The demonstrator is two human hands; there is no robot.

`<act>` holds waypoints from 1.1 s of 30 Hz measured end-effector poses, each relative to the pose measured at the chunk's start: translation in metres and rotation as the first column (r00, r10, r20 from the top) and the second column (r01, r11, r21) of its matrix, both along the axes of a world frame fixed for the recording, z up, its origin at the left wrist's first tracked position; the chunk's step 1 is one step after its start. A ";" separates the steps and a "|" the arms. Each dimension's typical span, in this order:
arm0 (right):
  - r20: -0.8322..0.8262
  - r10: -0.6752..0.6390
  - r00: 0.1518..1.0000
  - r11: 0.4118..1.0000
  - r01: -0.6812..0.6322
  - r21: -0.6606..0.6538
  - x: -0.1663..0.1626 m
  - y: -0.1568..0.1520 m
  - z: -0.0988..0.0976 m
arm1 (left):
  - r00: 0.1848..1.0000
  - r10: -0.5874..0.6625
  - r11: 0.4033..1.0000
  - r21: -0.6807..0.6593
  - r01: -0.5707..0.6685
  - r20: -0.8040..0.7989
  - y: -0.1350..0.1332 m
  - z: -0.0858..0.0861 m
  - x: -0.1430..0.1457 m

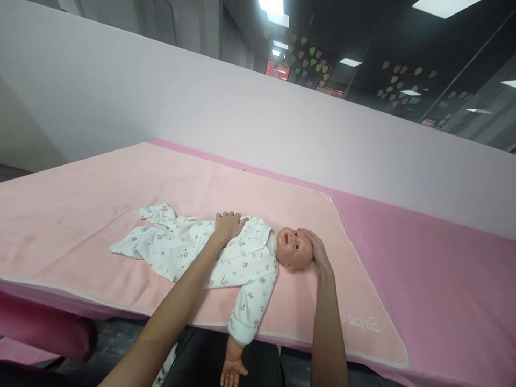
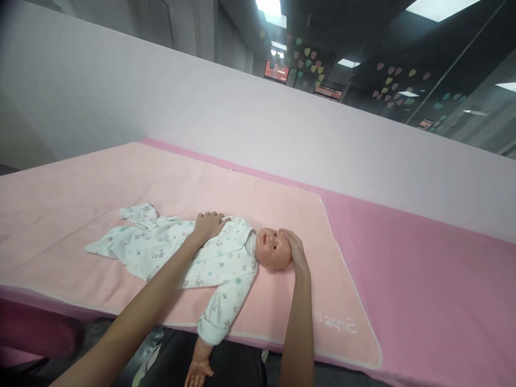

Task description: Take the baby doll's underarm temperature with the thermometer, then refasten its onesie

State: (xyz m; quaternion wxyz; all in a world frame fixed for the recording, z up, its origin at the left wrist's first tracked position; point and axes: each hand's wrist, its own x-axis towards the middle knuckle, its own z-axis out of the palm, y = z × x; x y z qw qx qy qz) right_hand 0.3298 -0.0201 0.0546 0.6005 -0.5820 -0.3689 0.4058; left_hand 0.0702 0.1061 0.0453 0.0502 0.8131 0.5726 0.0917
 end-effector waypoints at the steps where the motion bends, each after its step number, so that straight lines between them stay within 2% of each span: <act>1: -0.036 -0.008 0.999 1.000 0.008 -0.003 0.000 -0.001 -0.001 | 1.000 -0.006 1.000 -0.003 0.006 -0.011 0.000 0.000 0.000; 7: -0.261 -0.027 0.965 1.000 0.025 -0.012 -0.002 -0.001 -0.005 | 0.998 -0.042 0.996 -0.075 0.045 0.040 0.001 0.003 -0.002; 11: -0.403 -0.056 0.913 0.988 -0.007 -0.153 -0.001 0.001 -0.014 | 0.997 -0.064 0.992 -0.105 0.069 0.043 0.001 0.005 -0.003; 14: -0.378 -0.063 0.924 0.974 -0.025 -0.224 0.007 0.003 -0.026 | 0.998 -0.056 0.993 -0.103 0.058 0.025 0.001 0.006 -0.003; 17: -0.178 -0.232 0.956 0.972 0.220 -0.085 0.016 0.005 -0.036 | 0.998 -0.056 0.994 -0.092 0.056 0.009 0.001 0.006 -0.003; 19: -0.077 -0.383 0.921 0.921 0.387 0.044 0.020 0.005 -0.036 | 0.998 -0.057 0.994 -0.089 0.057 0.003 0.001 0.005 -0.003; 21: -0.065 -0.447 0.892 0.878 0.451 0.162 0.018 0.003 -0.031 | 0.998 -0.056 0.994 -0.090 0.056 -0.002 0.001 0.004 -0.003; 23: -0.070 -0.400 0.914 0.876 0.404 0.262 0.011 0.001 -0.023 | 0.999 -0.054 0.995 -0.090 0.054 -0.003 0.000 0.004 -0.003; 25: -0.021 -0.270 0.963 0.920 0.264 0.290 0.003 -0.001 -0.015 | 0.999 -0.053 0.995 -0.090 0.052 -0.002 0.000 0.004 -0.003; 27: 0.021 -0.125 0.992 0.970 0.118 0.214 -0.003 -0.002 -0.010 | 0.999 -0.053 0.994 -0.093 0.053 -0.002 0.000 0.005 -0.003; 29: -0.008 -0.049 0.999 0.989 0.050 0.141 -0.005 -0.003 -0.009 | 0.999 -0.054 0.994 -0.095 0.053 -0.003 -0.001 0.006 -0.003; 33: -0.235 0.016 0.972 0.999 -0.006 0.042 -0.011 -0.004 -0.015 | 0.999 -0.050 0.994 -0.098 0.049 -0.005 -0.001 0.007 -0.003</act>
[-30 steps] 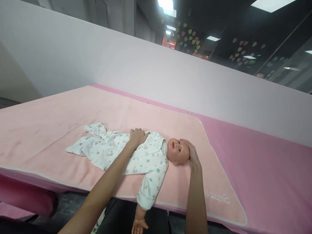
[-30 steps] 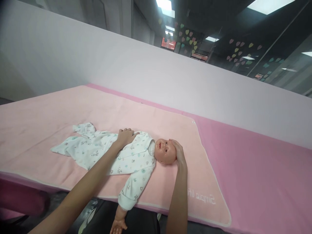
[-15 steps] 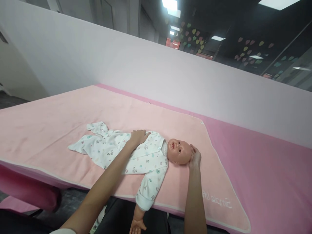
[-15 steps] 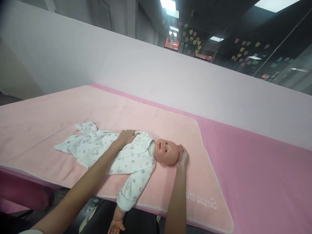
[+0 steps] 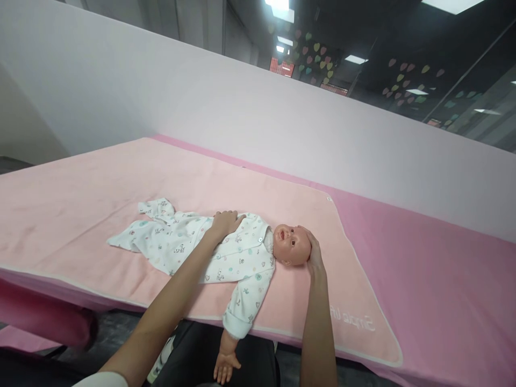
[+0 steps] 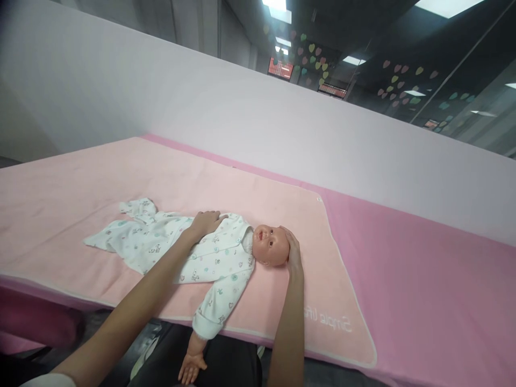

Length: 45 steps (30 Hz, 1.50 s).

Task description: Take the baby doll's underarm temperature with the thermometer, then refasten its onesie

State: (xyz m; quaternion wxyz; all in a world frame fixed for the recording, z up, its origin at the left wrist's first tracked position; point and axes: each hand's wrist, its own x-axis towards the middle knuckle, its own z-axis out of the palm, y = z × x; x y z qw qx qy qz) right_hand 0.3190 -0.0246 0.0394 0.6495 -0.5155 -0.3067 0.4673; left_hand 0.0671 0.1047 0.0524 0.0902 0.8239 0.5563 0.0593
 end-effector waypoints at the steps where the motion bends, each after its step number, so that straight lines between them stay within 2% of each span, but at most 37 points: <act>1: -0.050 0.032 0.998 0.999 -0.034 -0.033 -0.002 0.000 -0.002 | 1.000 0.001 1.000 0.000 -0.001 0.000 0.000 0.000 0.000; 3: -0.056 0.055 0.997 0.995 -0.059 -0.081 -0.006 0.000 -0.007 | 1.000 0.001 1.000 0.002 -0.001 0.000 0.000 0.000 0.000; 6: 0.132 -0.098 0.986 0.992 0.108 -0.068 0.000 0.004 -0.015 | 1.000 0.002 1.000 0.002 -0.002 0.001 0.000 -0.001 0.000; 8: 0.213 -0.249 0.945 0.966 0.259 -0.022 0.012 0.008 -0.020 | 1.000 -0.001 1.000 0.002 0.001 0.002 0.001 -0.001 0.000; 11: 0.225 -0.421 0.879 0.906 0.421 0.050 0.029 0.011 -0.024 | 1.000 -0.001 1.000 0.002 0.001 0.001 0.001 -0.002 0.000; 13: 0.215 -0.494 0.842 0.869 0.483 0.108 0.032 0.010 -0.022 | 1.000 0.002 1.000 0.003 -0.002 -0.001 0.002 -0.002 0.000; 15: 0.233 -0.517 0.824 0.854 0.477 0.207 0.026 0.008 -0.016 | 1.000 0.001 1.000 0.004 -0.001 0.000 0.002 -0.003 0.000; 18: 0.392 -0.384 0.836 0.913 0.282 0.294 0.009 0.002 -0.004 | 1.000 0.000 1.000 0.005 0.000 0.000 0.004 -0.004 0.000; 20: 0.464 -0.243 0.852 0.959 0.140 0.245 0.002 0.000 0.002 | 1.000 0.001 1.000 0.005 -0.001 -0.001 0.004 -0.005 0.000; 22: 0.430 -0.161 0.889 0.977 0.081 0.199 -0.001 -0.001 0.004 | 1.000 0.000 1.000 0.006 0.000 -0.003 0.004 -0.004 0.000; 27: 0.263 -0.077 0.962 0.992 0.049 0.112 0.006 0.001 0.001 | 1.000 0.002 1.000 0.008 -0.002 -0.018 0.000 -0.001 0.000; 35: 0.092 -0.024 0.995 1.000 0.024 -0.001 0.011 0.004 -0.007 | 1.000 0.007 1.000 0.009 -0.007 -0.024 -0.002 0.001 0.000; 39: 0.067 -0.009 0.998 1.000 0.009 0.000 0.012 -0.001 -0.002 | 1.000 0.007 1.000 0.009 -0.007 -0.022 -0.001 0.001 0.001; 45: 0.037 0.083 0.996 0.996 -0.085 0.036 0.017 -0.009 0.003 | 1.000 0.000 1.000 0.009 0.000 -0.014 0.002 -0.003 0.000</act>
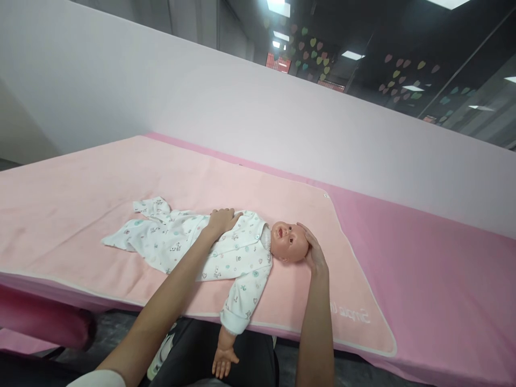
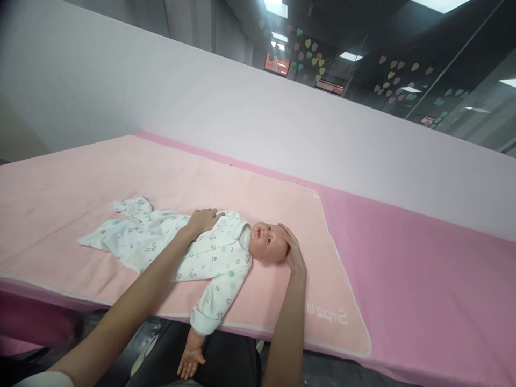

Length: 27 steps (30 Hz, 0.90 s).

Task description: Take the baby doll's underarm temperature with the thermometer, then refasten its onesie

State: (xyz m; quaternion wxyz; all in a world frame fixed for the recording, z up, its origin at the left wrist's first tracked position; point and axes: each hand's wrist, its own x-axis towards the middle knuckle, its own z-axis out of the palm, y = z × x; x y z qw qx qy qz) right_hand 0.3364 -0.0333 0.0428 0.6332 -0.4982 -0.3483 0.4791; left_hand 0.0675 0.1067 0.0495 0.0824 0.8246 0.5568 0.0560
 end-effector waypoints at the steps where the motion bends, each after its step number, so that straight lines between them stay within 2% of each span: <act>1: -0.013 -0.020 1.000 1.000 0.020 0.009 0.002 0.001 -0.002 | 1.000 0.000 1.000 0.000 0.000 0.001 0.000 -0.001 0.000; 3: -0.046 -0.143 0.989 0.987 0.146 0.072 0.008 0.005 -0.008 | 1.000 0.000 1.000 0.001 0.000 0.002 0.001 -0.001 0.000; 5: -0.089 -0.302 0.949 0.934 0.313 0.175 0.012 0.009 -0.013 | 1.000 0.000 1.000 0.002 0.000 0.004 0.001 -0.001 -0.001; 7: -0.113 -0.379 0.919 0.882 0.395 0.258 0.014 0.013 -0.016 | 1.000 -0.001 1.000 0.002 0.001 0.007 0.001 -0.001 -0.001; 9: -0.090 -0.364 0.927 0.882 0.374 0.286 0.011 0.014 -0.016 | 1.000 -0.001 1.000 0.002 0.001 0.013 0.000 -0.001 -0.001; 11: -0.032 -0.305 0.952 0.915 0.302 0.268 0.005 0.014 -0.015 | 1.000 0.000 1.000 0.001 0.000 0.017 0.000 -0.001 0.000; 14: 0.008 -0.178 0.984 0.971 0.174 0.162 -0.003 0.013 -0.012 | 1.000 0.002 1.000 0.002 -0.002 0.018 0.001 -0.001 -0.001; 16: -0.047 -0.142 0.989 0.986 0.145 0.087 -0.005 0.012 -0.011 | 1.000 0.002 1.000 0.003 -0.002 0.017 0.001 -0.001 -0.001; 19: -0.146 -0.155 0.977 0.987 0.159 0.018 -0.007 0.009 -0.011 | 1.000 -0.001 1.000 0.004 0.001 0.016 0.001 -0.002 -0.001; 23: -0.174 -0.102 0.979 0.993 0.111 0.042 -0.002 0.005 -0.012 | 1.000 -0.003 1.000 0.009 0.003 0.018 0.001 -0.003 -0.001; 25: -0.164 -0.147 0.976 0.985 0.159 0.063 0.005 0.005 -0.016 | 1.000 -0.005 1.000 0.012 0.004 0.023 0.001 -0.003 -0.001; 27: -0.158 -0.243 0.957 0.960 0.261 0.103 0.014 0.007 -0.020 | 1.000 -0.005 1.000 0.013 0.005 0.029 0.002 -0.003 -0.001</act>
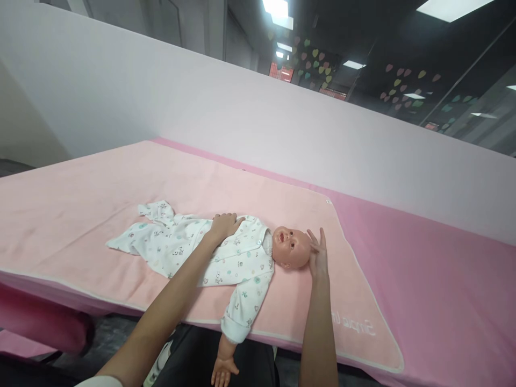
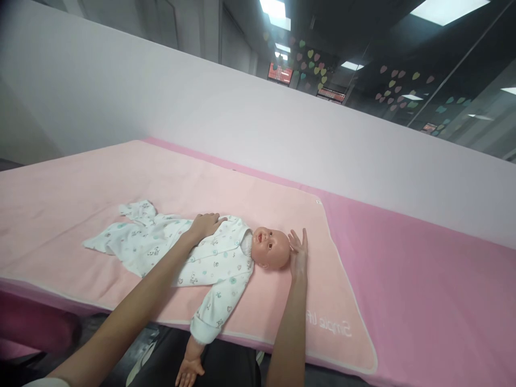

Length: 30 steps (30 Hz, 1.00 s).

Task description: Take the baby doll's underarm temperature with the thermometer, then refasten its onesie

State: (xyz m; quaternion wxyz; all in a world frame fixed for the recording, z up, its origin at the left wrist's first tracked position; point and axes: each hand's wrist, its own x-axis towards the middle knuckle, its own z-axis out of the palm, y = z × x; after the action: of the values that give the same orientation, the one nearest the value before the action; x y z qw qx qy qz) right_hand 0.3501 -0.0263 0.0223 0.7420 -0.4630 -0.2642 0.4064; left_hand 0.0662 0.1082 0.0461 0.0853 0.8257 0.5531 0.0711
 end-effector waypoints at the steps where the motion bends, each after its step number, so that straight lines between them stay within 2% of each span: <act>1: 0.010 -0.047 0.999 0.998 0.047 0.034 0.004 0.001 -0.002 | 1.000 0.000 1.000 0.000 0.000 0.002 0.000 0.000 0.000; 3: 0.043 -0.092 0.995 0.990 0.086 0.116 0.007 0.003 -0.002 | 1.000 0.002 1.000 0.000 -0.002 0.005 0.000 0.000 0.000; 5: 0.100 -0.073 0.992 0.986 0.056 0.157 0.004 0.003 0.001 | 1.000 0.006 1.000 0.000 -0.006 0.003 0.000 0.000 0.000; 8: 0.199 0.010 0.980 0.998 -0.023 0.064 -0.008 0.003 0.009 | 1.000 0.011 1.000 0.000 -0.011 -0.004 0.000 0.000 0.001; 11: 0.206 0.114 0.972 0.993 -0.109 -0.035 -0.018 0.002 0.013 | 1.000 0.009 1.000 -0.004 -0.009 -0.012 0.000 0.001 0.001; 16: 0.096 0.137 0.986 0.990 -0.140 0.023 -0.020 0.000 0.012 | 1.000 0.006 1.000 -0.008 -0.006 -0.014 -0.001 0.002 0.001; 22: -0.013 0.097 0.995 0.994 -0.098 -0.047 -0.015 0.003 0.007 | 1.000 0.016 1.000 -0.006 -0.016 -0.005 0.000 0.001 0.000; 25: 0.048 -0.001 0.999 0.995 0.006 -0.095 -0.009 0.007 0.005 | 1.000 0.017 1.000 -0.003 -0.017 -0.001 0.000 0.000 0.000; 28: 0.115 -0.123 0.986 0.991 0.129 -0.043 -0.007 0.010 0.006 | 1.000 0.008 1.000 0.002 -0.008 0.003 -0.001 0.001 0.000; 30: 0.119 -0.149 0.982 0.989 0.150 0.000 -0.009 0.009 0.010 | 1.000 0.005 1.000 0.005 -0.005 0.006 -0.001 0.001 -0.001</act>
State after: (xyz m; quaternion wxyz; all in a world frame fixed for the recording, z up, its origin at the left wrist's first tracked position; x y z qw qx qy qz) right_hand 0.3411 -0.0172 0.0319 0.7514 -0.5081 -0.2705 0.3227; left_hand 0.0657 0.1071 0.0470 0.0847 0.8243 0.5548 0.0751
